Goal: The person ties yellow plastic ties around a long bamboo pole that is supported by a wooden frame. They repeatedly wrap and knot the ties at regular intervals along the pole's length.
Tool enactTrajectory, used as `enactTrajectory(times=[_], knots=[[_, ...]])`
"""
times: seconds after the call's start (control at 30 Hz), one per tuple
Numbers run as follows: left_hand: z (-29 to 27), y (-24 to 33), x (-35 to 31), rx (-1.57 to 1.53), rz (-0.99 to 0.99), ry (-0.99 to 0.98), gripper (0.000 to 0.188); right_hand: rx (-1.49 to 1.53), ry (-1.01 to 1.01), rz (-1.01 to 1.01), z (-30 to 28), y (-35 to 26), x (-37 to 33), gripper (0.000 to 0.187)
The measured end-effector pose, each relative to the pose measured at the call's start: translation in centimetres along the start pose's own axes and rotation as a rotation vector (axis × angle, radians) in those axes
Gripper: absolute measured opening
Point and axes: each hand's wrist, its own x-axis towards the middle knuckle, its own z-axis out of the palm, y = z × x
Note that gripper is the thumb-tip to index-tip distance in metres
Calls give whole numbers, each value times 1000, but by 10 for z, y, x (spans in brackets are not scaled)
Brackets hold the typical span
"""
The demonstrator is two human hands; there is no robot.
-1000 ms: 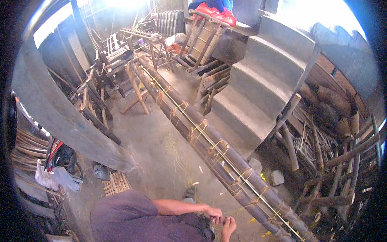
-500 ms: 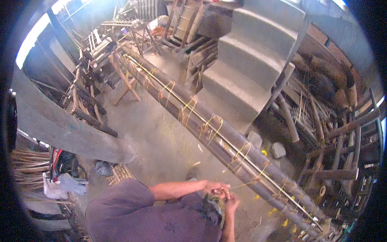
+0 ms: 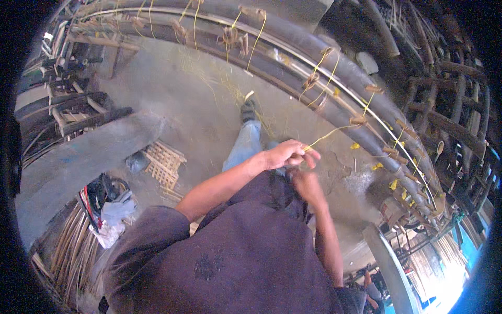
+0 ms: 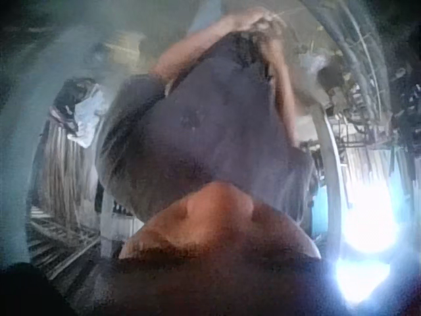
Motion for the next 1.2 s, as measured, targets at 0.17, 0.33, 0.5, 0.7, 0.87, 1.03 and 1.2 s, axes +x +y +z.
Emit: enactTrajectory(times=[0.17, 0.33, 0.5, 0.7, 0.87, 1.03, 1.2], knots=[[20, 14, -4, 1301, -44, 256, 31, 367, 132, 338, -20, -26, -15, 19], [18, -7, 4, -124, 11, -6, 27, -172, 124, 260, -22, 2, 3, 14], [1, 45, 1, 494, -108, -201, 27, -89, 458, 227, -9, -24, 3, 12], [11, 46, 2, 490, -97, 195, 29, 318, 483, 95, -10, -65, 0, 14], [-10, 61, -10, 432, -224, -7, 36, 532, 610, 350, -27, -26, 33, 20], [29, 80, -8, 132, -281, 403, 38, 472, 102, -356, 10, -43, 19, 18], [16, 90, -6, 995, -644, 125, 44, 648, 564, 110, -1, -16, 40, 23]])
